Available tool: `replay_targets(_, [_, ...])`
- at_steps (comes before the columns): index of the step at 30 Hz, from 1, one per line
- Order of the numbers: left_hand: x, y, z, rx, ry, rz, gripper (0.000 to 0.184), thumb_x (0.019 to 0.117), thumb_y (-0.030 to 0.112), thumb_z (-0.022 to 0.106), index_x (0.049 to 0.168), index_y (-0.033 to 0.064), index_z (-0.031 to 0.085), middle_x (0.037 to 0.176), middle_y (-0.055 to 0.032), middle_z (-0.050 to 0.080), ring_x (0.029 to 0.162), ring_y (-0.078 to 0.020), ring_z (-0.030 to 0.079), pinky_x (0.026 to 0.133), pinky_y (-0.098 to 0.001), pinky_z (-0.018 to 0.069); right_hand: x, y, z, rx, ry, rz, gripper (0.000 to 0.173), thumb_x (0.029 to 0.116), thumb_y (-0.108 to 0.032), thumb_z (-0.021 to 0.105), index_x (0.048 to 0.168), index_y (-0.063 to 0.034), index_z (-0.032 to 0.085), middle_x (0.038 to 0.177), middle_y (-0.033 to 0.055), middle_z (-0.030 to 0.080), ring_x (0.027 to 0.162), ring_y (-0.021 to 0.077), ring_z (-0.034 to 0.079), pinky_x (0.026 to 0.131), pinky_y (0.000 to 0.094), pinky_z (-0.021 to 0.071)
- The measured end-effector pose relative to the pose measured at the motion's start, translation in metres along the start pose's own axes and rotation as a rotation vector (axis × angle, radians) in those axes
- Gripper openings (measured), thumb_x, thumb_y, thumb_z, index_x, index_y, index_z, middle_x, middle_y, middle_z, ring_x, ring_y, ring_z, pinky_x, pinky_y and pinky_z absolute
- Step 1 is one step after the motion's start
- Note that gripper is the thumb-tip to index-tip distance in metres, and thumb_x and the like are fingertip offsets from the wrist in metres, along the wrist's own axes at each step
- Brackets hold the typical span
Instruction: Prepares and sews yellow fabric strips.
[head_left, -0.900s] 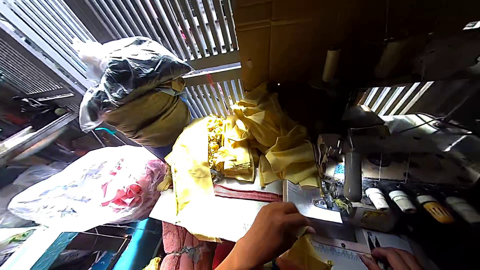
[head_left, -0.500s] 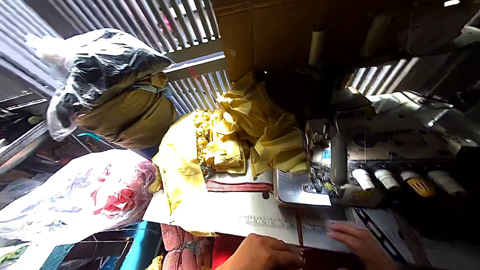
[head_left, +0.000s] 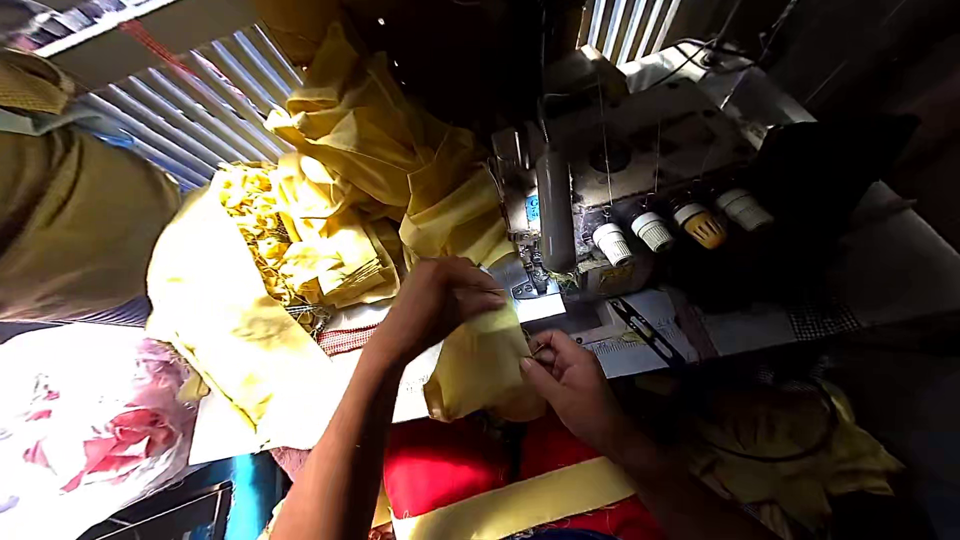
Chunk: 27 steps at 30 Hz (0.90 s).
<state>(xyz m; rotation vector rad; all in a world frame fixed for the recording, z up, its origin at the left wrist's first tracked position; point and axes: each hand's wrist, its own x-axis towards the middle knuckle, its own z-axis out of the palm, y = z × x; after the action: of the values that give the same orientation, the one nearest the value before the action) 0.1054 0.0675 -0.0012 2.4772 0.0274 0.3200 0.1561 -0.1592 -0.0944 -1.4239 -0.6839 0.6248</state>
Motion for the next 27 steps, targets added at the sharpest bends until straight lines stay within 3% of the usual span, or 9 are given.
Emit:
replay_targets(2, [-0.006,0.004,0.024,0.053,0.176,-0.069,0.021,0.0805,0.032,0.086,0.094,0.0178,0.078,0.098,0.0031,0.068,0.092,-0.0080,0.066,0.079,-0.0306,0.0581,-0.006,0.008,-0.002,0.083,-0.017,0.048,0.025,0.0934,0.001,0.065,0.118,0.0016,0.059,0.100,0.0041,0.075,0.084,0.0080,0.074,0.075,0.0237,0.0629])
replay_targets(4, [-0.025,0.022,0.045,0.148,0.340,-0.096,0.018,0.0857,0.030,0.083,0.094,0.0151,0.076,0.100,-0.0032,0.066,0.095,-0.0160,0.063,0.081,-0.0358,0.0547,-0.017,0.008,-0.006,0.143,-0.069,0.074,0.033,0.0934,0.003,0.065,0.126,0.0057,0.061,0.107,0.0072,0.076,0.092,0.0109,0.075,0.082,0.0260,0.0638])
replay_targets(6, [-0.044,0.038,0.070,0.269,0.443,-0.096,0.017,0.0930,0.032,0.076,0.097,0.0161,0.081,0.097,-0.0036,0.074,0.094,-0.0191,0.068,0.081,-0.0382,0.0545,-0.026,0.008,-0.015,0.111,-0.126,0.109,0.022,0.0953,-0.002,0.065,0.117,0.0024,0.069,0.101,0.0047,0.076,0.088,0.0073,0.074,0.079,0.0243,0.0631])
replay_targets(11, [-0.062,0.056,0.096,0.306,0.402,-0.062,0.033,0.1029,0.030,0.062,0.128,0.0116,0.073,0.126,-0.0054,0.073,0.121,-0.0211,0.066,0.110,-0.0440,0.0472,-0.031,-0.002,-0.046,-0.168,-0.327,-0.006,0.014,0.0959,-0.012,0.062,0.090,-0.0044,0.072,0.081,0.0011,0.071,0.075,-0.0012,0.065,0.067,0.0162,0.0542])
replay_targets(14, [-0.060,0.051,0.102,0.305,0.393,-0.088,0.041,0.1064,0.033,0.053,0.137,0.0092,0.064,0.134,-0.0068,0.069,0.129,-0.0196,0.062,0.120,-0.0519,0.0344,-0.016,0.003,-0.054,-0.195,-0.365,-0.109,0.015,0.0964,-0.012,0.061,0.092,-0.0028,0.072,0.081,0.0029,0.071,0.076,-0.0008,0.066,0.068,0.0151,0.0540])
replay_targets(18, [-0.061,0.054,0.107,0.260,0.428,-0.124,0.043,0.1054,0.037,0.052,0.141,0.0144,0.058,0.144,-0.0104,0.060,0.136,-0.0224,0.055,0.120,-0.0596,0.0296,0.008,0.019,-0.071,-0.128,-0.520,-0.203,0.014,0.0948,-0.008,0.061,0.089,-0.0003,0.071,0.079,0.0050,0.069,0.073,-0.0004,0.063,0.065,0.0148,0.0501])
replay_targets(22, [-0.064,0.057,0.112,0.242,0.473,-0.157,0.029,0.1028,0.040,0.056,0.126,0.0215,0.055,0.140,-0.0034,0.054,0.137,-0.0191,0.049,0.120,-0.0543,0.0312,0.012,0.020,-0.076,-0.082,-0.591,-0.191,0.015,0.0965,-0.008,0.061,0.093,0.0007,0.072,0.083,0.0054,0.071,0.077,-0.0009,0.065,0.069,0.0150,0.0520])
replay_targets(24, [-0.059,0.056,0.109,0.342,0.411,-0.151,0.040,0.1049,0.041,0.049,0.131,0.0155,0.065,0.136,-0.0078,0.064,0.133,-0.0239,0.055,0.118,-0.0602,0.0280,0.013,0.020,-0.075,-0.093,-0.580,-0.187,0.015,0.0973,-0.009,0.060,0.094,0.0005,0.072,0.082,0.0048,0.071,0.076,-0.0010,0.064,0.068,0.0151,0.0517])
replay_targets(27, [-0.049,0.051,0.108,0.466,0.344,-0.169,0.051,0.1066,0.045,0.042,0.143,0.0144,0.062,0.147,-0.0049,0.060,0.138,-0.0248,0.052,0.119,-0.0619,0.0246,0.013,0.021,-0.074,-0.088,-0.528,-0.155,0.017,0.0996,-0.011,0.060,0.097,0.0010,0.073,0.085,0.0044,0.072,0.078,-0.0014,0.065,0.070,0.0156,0.0533])
